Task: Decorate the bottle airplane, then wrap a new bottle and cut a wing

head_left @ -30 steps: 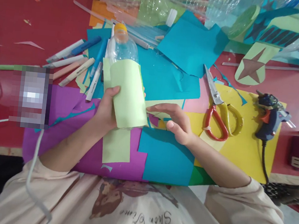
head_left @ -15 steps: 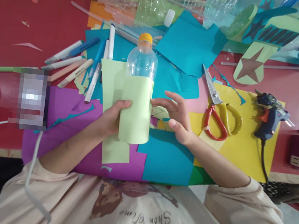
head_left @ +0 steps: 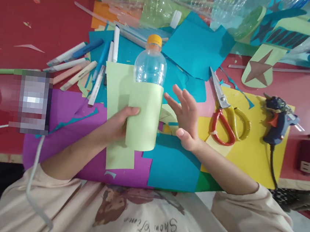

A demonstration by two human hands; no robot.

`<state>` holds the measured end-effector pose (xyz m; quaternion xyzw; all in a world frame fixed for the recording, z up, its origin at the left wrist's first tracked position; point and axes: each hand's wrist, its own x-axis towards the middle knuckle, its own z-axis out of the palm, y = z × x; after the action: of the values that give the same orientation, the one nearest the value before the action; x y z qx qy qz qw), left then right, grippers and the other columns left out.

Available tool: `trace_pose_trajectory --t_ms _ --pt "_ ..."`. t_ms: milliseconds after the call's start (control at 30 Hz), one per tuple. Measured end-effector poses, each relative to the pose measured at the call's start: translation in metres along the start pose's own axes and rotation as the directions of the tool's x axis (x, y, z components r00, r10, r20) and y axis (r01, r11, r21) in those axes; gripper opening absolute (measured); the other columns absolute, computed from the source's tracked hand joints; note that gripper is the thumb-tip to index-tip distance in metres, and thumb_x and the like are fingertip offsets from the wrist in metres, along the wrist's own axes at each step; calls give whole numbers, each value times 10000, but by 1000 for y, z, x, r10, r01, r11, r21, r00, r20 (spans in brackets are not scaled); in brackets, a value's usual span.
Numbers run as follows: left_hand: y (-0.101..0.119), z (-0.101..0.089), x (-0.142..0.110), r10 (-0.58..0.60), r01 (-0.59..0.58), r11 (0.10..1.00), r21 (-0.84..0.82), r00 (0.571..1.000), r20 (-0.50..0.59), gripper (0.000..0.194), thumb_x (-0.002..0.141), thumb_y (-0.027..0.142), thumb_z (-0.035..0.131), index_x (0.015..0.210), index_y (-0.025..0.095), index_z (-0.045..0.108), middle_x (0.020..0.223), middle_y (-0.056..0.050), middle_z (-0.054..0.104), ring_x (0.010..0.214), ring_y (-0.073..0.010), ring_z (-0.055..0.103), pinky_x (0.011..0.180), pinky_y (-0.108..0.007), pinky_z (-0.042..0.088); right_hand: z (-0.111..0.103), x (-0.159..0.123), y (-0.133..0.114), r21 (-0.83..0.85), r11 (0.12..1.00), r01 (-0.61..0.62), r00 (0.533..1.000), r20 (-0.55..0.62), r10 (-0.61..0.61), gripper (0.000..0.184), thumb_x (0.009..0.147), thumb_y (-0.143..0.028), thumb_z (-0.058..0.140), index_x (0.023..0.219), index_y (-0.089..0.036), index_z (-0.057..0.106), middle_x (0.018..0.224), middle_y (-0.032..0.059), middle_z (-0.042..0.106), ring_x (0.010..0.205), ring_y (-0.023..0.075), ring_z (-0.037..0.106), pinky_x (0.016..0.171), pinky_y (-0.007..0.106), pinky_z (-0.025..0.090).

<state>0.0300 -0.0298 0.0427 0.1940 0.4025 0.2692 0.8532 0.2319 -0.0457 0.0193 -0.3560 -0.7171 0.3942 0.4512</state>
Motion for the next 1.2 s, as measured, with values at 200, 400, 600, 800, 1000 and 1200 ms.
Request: trace_pose_trajectory --t_ms 200,400,600,800,1000,1200 --pt "-2 0 -1 54 -54 994 93 999 0 523 661 455 727 1099 188 623 1080 -65 716 960 -276 687 706 -309 577 2 0 1 -35 998 57 998 -15 -58 725 875 -686 254 1462 -350 -5 1590 55 111 1481 314 147 1108 592 371" --pt "0 -3 2 62 -61 998 8 998 -9 463 660 470 727 1031 200 663 940 -24 742 840 -222 706 705 -315 583 4 -3 -6 58 996 68 996 48 -71 687 907 -624 273 1464 -365 -36 1594 84 91 1347 297 445 1082 555 414" --pt "3 -5 8 138 -133 989 71 988 -69 480 650 505 675 1043 231 648 911 -3 735 879 -244 698 739 -350 566 7 -7 -8 72 995 65 997 47 -68 691 901 -626 301 1464 -364 -1 1578 81 159 1348 281 446 1052 522 468" --pt "11 1 6 229 -229 973 -2 972 -62 513 624 545 689 1000 197 671 877 3 731 875 -222 682 699 -293 539 9 -8 -9 167 981 100 994 31 -106 685 899 -574 394 1470 -367 77 1559 56 238 1408 268 362 998 477 531" --pt "13 -2 5 315 -317 948 17 929 -193 512 673 553 659 1049 206 622 972 -25 711 1039 -259 639 789 -308 530 6 -8 -6 138 977 162 984 -102 -149 554 918 -441 455 1431 -356 263 1377 70 485 1150 235 612 872 437 591" --pt "5 5 5 397 -359 915 183 882 -253 595 668 577 707 1135 232 577 1195 -50 633 1209 -291 528 877 -342 509 4 -4 -6 -296 936 193 979 -12 -206 464 913 -465 469 1351 -318 433 1390 101 445 1291 285 481 1033 522 475"
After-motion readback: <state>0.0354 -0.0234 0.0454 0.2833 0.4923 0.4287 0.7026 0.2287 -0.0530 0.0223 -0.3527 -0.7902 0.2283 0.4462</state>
